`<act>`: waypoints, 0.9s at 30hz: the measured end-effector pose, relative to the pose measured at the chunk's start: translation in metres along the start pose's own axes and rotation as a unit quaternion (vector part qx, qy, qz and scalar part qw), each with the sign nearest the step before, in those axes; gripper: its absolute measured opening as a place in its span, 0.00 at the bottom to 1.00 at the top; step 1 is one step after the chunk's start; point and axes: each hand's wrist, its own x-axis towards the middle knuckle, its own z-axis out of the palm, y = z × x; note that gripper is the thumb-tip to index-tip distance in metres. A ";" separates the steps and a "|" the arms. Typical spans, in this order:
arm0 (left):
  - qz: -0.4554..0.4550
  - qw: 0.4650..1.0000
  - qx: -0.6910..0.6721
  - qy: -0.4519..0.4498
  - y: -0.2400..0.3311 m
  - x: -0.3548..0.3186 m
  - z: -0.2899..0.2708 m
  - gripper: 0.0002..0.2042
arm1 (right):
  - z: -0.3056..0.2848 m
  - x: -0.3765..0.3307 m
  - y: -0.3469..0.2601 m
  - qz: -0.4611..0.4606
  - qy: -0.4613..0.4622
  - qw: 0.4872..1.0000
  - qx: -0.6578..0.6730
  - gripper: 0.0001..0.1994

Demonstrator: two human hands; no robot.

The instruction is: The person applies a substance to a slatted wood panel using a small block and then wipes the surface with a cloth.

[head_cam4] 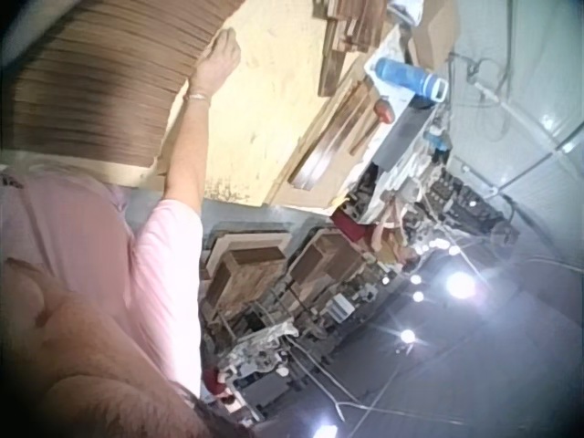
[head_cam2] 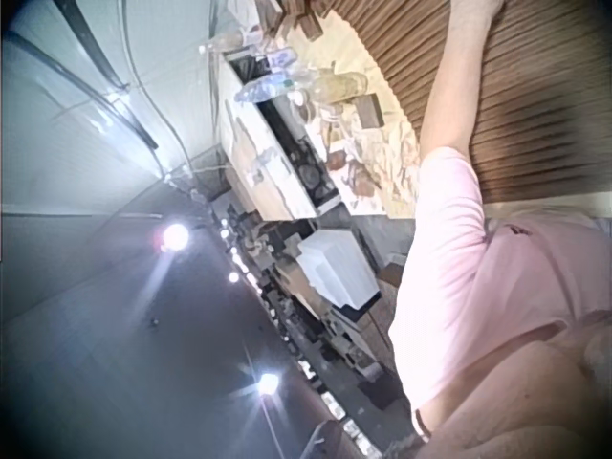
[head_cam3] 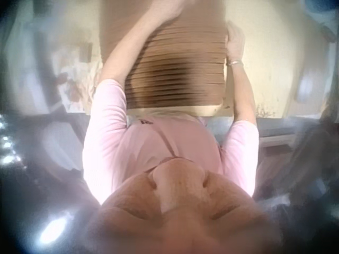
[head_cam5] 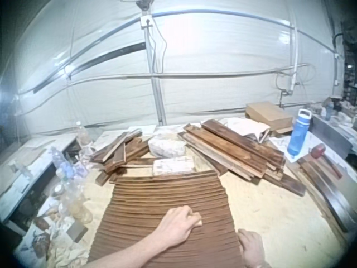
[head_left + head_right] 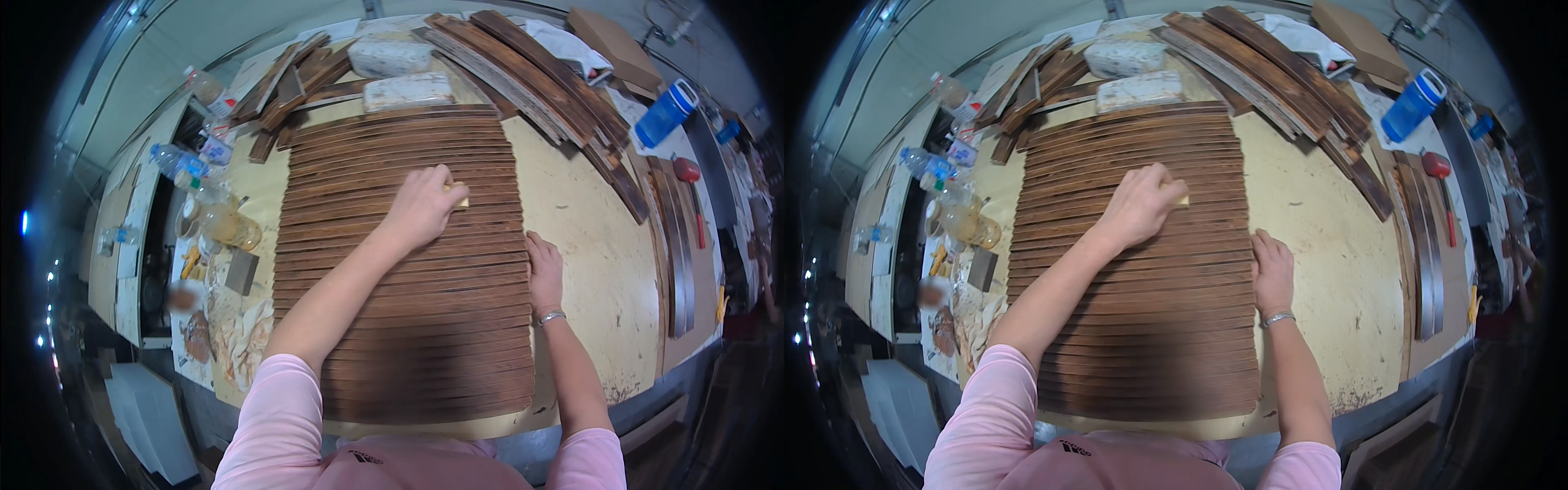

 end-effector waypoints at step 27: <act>-0.412 0.897 0.129 0.093 -0.092 -0.171 -0.091 0.12 | 0.010 0.001 0.014 -0.013 0.001 0.999 -0.052 0.22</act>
